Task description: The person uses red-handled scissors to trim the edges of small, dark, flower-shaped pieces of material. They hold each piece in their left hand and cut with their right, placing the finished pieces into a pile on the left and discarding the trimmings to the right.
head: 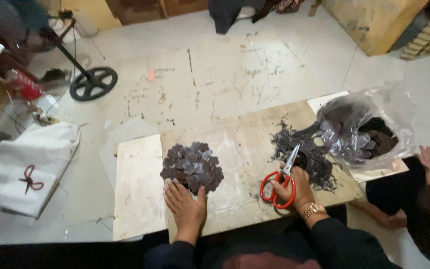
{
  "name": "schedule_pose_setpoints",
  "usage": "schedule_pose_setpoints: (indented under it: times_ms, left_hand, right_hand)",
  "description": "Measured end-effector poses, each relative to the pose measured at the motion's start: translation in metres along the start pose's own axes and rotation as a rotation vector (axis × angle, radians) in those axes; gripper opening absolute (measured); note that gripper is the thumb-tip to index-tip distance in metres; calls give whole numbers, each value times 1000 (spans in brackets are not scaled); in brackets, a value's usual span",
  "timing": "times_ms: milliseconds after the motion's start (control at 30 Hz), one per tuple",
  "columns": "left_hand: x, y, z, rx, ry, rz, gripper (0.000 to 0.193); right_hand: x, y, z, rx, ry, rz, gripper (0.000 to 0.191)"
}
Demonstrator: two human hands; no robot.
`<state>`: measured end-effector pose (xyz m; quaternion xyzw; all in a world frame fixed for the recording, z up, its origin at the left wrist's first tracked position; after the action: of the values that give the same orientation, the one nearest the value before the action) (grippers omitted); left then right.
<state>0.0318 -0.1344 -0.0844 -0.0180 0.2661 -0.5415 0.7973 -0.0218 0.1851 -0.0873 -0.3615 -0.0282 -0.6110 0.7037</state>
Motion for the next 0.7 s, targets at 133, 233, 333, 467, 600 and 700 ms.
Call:
schedule_pose_setpoints:
  times_ms: [133, 233, 333, 467, 600, 700]
  left_hand:
    - [5, -13, -9, 33, 96, 8, 115]
    - [2, -13, -10, -87, 243, -42, 122]
    - [0, -17, -18, -34, 194, -30, 117]
    - [-1, -12, -19, 45, 114, -22, 108]
    - [-5, -3, -29, 72, 61, -209, 96]
    - [-5, 4, -44, 71, 41, -360, 86]
  right_hand:
    - [0, 4, -2, 18, 13, 65, 65]
    - [1, 8, -5, 14, -11, 21, 61]
    - [1, 4, -8, 13, 13, 104, 54]
    - [-6, 6, -10, -5, -26, 119, 58]
    - [-18, 11, -14, -14, -46, 98, 58]
    - [-24, 15, -14, -23, -59, 79, 63]
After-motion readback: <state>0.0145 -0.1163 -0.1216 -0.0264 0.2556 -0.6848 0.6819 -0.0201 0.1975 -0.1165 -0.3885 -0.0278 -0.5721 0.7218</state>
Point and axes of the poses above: each hand's wrist, its own y-axis away from the middle knuckle, its own z-axis out of the back of the hand, x = y × z, the point moved 2 cm from there along -y, towards the middle knuckle, and after that the axes turned 9 degrees about -x, right-handed, at the moved point
